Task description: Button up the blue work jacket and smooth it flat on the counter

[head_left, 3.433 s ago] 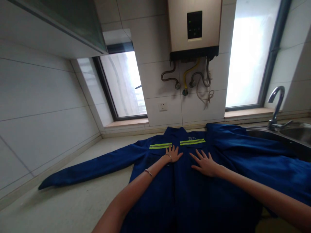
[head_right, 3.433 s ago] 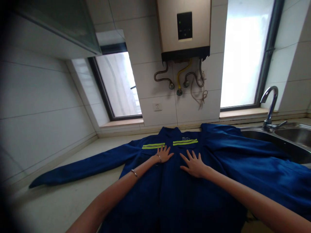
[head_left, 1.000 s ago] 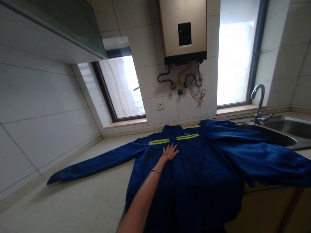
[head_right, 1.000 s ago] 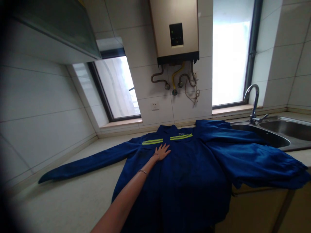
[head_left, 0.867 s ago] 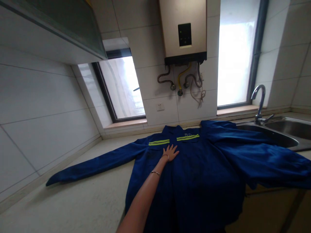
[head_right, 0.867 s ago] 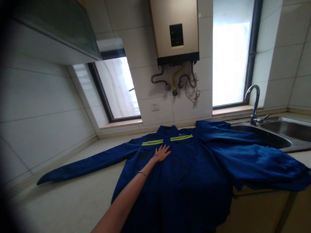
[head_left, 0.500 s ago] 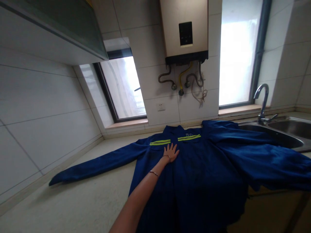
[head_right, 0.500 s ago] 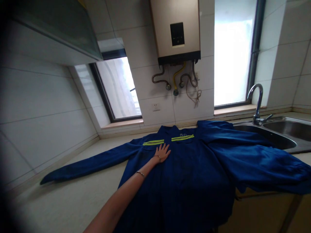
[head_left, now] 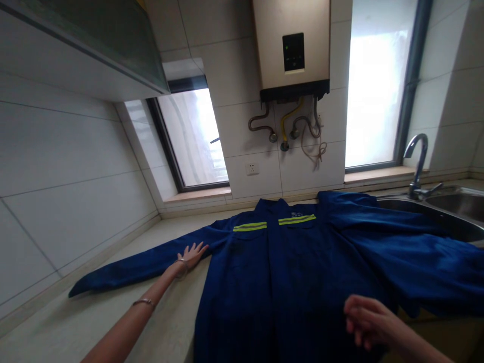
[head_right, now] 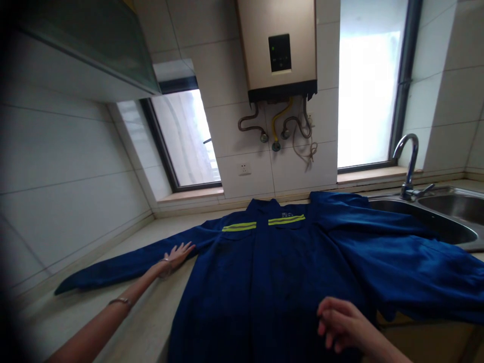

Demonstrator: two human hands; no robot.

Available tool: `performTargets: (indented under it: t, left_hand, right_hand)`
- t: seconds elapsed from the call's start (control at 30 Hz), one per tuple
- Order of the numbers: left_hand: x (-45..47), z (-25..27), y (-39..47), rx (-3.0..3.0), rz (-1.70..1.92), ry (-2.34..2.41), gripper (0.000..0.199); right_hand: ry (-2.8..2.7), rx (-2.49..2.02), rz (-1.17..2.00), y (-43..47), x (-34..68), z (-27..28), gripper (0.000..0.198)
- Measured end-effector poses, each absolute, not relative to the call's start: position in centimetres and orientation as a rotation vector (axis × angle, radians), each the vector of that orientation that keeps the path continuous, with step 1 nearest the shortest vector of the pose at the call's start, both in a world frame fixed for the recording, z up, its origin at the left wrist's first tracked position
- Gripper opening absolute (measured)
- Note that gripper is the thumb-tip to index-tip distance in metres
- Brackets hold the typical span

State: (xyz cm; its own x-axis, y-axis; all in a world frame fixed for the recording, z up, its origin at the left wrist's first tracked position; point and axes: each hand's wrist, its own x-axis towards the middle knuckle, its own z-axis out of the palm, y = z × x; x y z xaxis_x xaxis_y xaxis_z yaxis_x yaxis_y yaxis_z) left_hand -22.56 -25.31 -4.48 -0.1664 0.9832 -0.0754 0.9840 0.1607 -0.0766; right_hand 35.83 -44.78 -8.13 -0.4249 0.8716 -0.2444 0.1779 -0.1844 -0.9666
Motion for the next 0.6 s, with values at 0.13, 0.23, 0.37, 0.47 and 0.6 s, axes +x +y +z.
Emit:
performTargets:
  t: [0.13,0.23,0.37,0.47,0.6]
  left_hand:
    - [-22.9,-4.3,-26.3,1.931,-0.081,2.422,0.059]
    - [-20.9,-4.2,-25.3,1.936,-0.049,2.445,0.060]
    - [-18.5,-5.1,-23.4,2.006,-0.032,2.355,0.065]
    - [-18.8,-6.2,-22.7,1.987,-0.057,2.321,0.074]
    - [-20.5,-6.3,-22.5,1.971,-0.099,2.288,0.077]
  right_hand:
    - [-1.959,-1.334,0.910,-37.5,38.4,-3.0,0.031]
    - [-2.195,-1.502,0.373,-30.5,36.8,-1.7,0.044]
    - [-2.396,-1.640,0.183,-22.9,33.3,-3.9,0.066]
    - [-2.459,-1.712,0.266,-20.4,32.1,-6.3,0.070]
    - [-2.416,-1.700,0.260,-20.1,32.6,-7.8,0.070]
